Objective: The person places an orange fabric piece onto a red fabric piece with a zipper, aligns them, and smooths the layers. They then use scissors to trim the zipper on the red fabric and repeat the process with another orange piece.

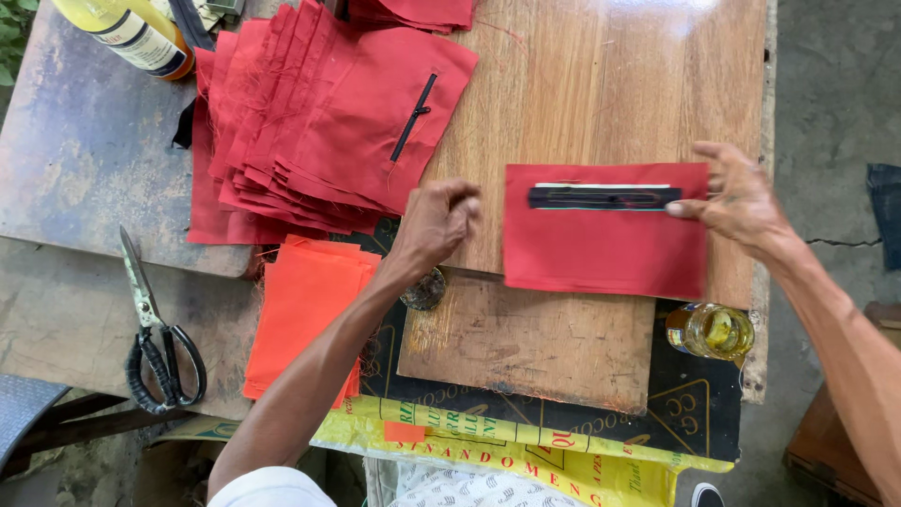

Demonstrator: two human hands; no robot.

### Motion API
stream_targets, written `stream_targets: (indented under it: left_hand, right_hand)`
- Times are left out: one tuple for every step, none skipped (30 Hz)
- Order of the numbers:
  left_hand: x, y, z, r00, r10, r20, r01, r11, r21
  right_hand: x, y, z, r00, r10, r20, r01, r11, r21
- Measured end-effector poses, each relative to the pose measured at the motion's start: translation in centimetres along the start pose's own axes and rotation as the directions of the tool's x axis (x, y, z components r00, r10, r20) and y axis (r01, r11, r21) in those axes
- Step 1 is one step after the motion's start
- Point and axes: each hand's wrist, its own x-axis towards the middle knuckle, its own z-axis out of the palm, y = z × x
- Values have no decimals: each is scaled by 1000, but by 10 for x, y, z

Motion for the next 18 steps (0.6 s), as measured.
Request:
stream_targets:
  left_hand:
    - [3, -3, 1, 959, 240, -152, -215, 963, 164]
    - [5, -5, 2, 840, 481, -252, -384, 854, 350]
    - [5, -6, 4, 779, 581, -237, -456, 784, 422]
    - [6, -3, 8, 709, 673, -210, -519, 700, 490]
    - [7, 2, 10, 632, 755, -175, -571, 607, 553]
    - [4, 6, 11, 791, 600, -120, -484, 733, 477]
    - [0, 11, 12, 907, 420, -41, -368, 835, 409]
    - [-4, 16, 12, 973, 224, 61, -231, 907, 353]
    - [-7, 20, 11, 973, 226, 49, -229, 909, 349]
    - [-11, 22, 10, 974, 225, 38, -224, 911, 345]
    - [-15, 23, 11, 974, 223, 28, -219, 914, 341]
    - [-19, 23, 12, 953, 298, 61, -303, 913, 274]
    - [-26, 23, 16, 924, 372, 90, -383, 901, 203]
    - [-33, 22, 19, 888, 445, 117, -458, 880, 129]
    - [-42, 22, 21, 865, 481, 144, -501, 849, 169]
    - [-51, 22, 22, 838, 516, 177, -544, 814, 204]
    - [-55, 24, 21, 810, 548, 211, -586, 775, 237]
    - [-57, 26, 19, 882, 414, 224, -465, 841, 277]
  right_hand:
    - [2, 7, -6, 999, -34, -38, 33, 999, -22]
    - [4, 13, -11, 1000, 0, -31, 1, 1000, 29]
    - [6, 19, -15, 999, 33, -22, -31, 996, 79]
    - [7, 23, -17, 998, 67, -13, -65, 989, 130]
    - [9, 25, -17, 998, 63, -15, -60, 988, 143]
    - [10, 28, -16, 998, 61, -18, -58, 986, 157]
    - [11, 30, -17, 998, 60, -21, -55, 984, 171]
    - [12, 31, -17, 998, 56, -17, -52, 983, 176]
    - [12, 32, -18, 999, 52, -13, -49, 982, 180]
    - [12, 33, -18, 999, 50, -6, -48, 982, 185]
    - [10, 34, -17, 999, 45, -8, -43, 984, 173]
    - [12, 32, -17, 999, 32, -10, -30, 987, 160]
    - [12, 30, -16, 1000, 19, -12, -17, 989, 146]
    - [12, 28, -16, 1000, 21, -17, -18, 992, 123]
    - [12, 26, -15, 999, 22, -23, -20, 995, 99]
    - [10, 26, -16, 999, 28, -32, -25, 997, 75]
    - [8, 24, -16, 998, 48, -26, -45, 993, 110]
    - [7, 22, -16, 998, 68, -16, -65, 988, 143]
